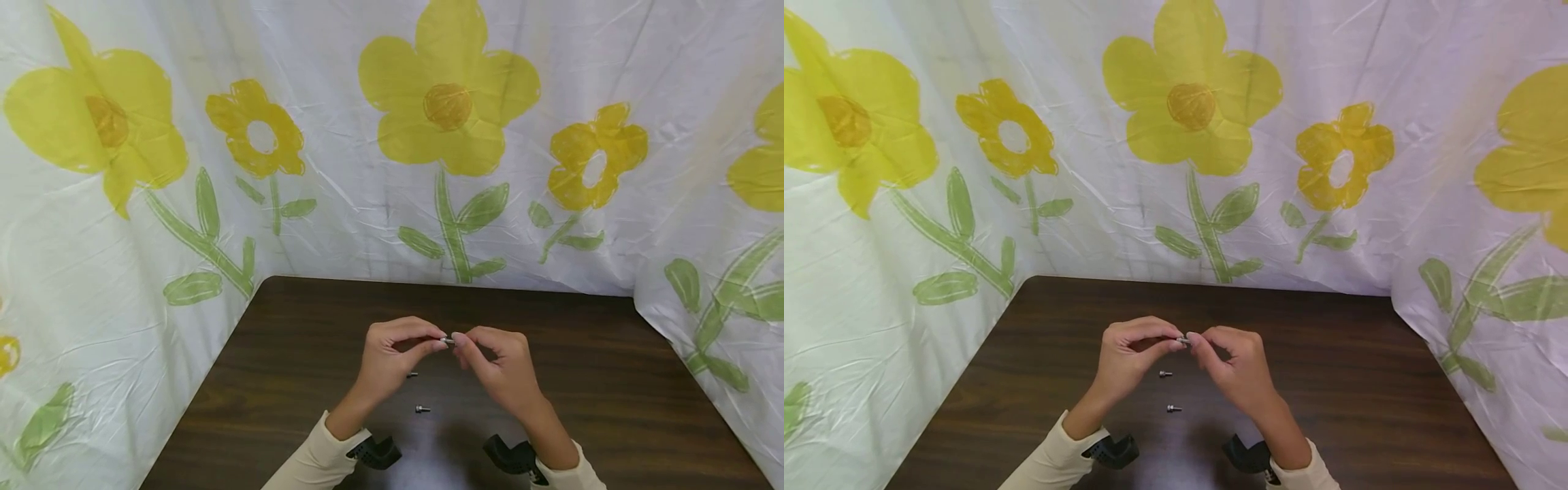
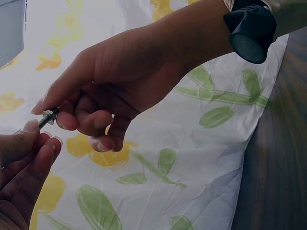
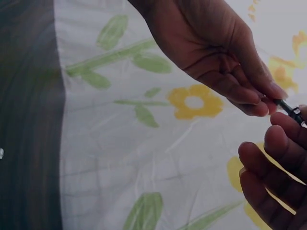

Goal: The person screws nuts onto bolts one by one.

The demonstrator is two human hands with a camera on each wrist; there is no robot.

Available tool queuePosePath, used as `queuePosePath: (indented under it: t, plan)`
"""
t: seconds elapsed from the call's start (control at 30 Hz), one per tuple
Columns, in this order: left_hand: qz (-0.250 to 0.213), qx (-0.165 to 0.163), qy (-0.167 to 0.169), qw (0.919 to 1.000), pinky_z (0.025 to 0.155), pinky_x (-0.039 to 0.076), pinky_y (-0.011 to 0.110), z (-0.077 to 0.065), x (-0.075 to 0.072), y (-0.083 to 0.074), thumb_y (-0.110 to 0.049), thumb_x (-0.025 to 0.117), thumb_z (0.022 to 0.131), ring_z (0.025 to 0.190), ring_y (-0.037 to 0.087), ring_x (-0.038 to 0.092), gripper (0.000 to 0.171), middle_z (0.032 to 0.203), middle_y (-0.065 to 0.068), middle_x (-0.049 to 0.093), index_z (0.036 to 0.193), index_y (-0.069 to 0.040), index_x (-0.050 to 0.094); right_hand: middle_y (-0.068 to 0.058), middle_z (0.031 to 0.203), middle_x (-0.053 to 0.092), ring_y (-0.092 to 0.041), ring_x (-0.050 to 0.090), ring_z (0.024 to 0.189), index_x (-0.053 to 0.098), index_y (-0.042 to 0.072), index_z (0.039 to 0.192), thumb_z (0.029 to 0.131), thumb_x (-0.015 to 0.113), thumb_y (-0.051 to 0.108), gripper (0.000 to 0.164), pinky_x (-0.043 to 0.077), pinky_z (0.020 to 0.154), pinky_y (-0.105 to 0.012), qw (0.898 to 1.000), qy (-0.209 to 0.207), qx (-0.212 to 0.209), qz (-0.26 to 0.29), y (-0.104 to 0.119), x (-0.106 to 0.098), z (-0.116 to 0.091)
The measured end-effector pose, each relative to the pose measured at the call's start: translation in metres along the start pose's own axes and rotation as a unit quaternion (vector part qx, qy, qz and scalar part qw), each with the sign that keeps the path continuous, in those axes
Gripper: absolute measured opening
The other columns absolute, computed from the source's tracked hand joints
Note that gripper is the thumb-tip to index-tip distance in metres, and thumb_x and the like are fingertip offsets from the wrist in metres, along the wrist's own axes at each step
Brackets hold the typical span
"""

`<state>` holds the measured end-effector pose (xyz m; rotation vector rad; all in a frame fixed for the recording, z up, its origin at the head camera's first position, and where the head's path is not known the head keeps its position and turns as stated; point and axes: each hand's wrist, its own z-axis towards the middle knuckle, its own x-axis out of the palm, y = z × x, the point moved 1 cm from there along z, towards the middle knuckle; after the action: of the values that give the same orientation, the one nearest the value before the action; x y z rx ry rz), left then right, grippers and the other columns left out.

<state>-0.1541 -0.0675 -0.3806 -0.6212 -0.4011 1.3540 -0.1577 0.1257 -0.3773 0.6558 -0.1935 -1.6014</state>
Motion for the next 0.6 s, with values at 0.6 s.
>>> queuePosePath:
  t: [0.6]
  plan:
    - [0.018,-0.01,-0.028,0.9994,0.067,0.062,0.033,0.0017,-0.0065,0.0028,0.011,0.079,0.081,0.08,0.021,0.072,0.016,0.089,0.013,0.075,0.094,0.002,0.077,-0.01,0.092,0.075,-0.018,0.07,0.076,0.074,0.004,0.112,0.07,0.087,-0.009,0.046,0.057,0.073,-0.021,0.999,0.003,-0.042,0.004,-0.0015,-0.0085,0.0069]
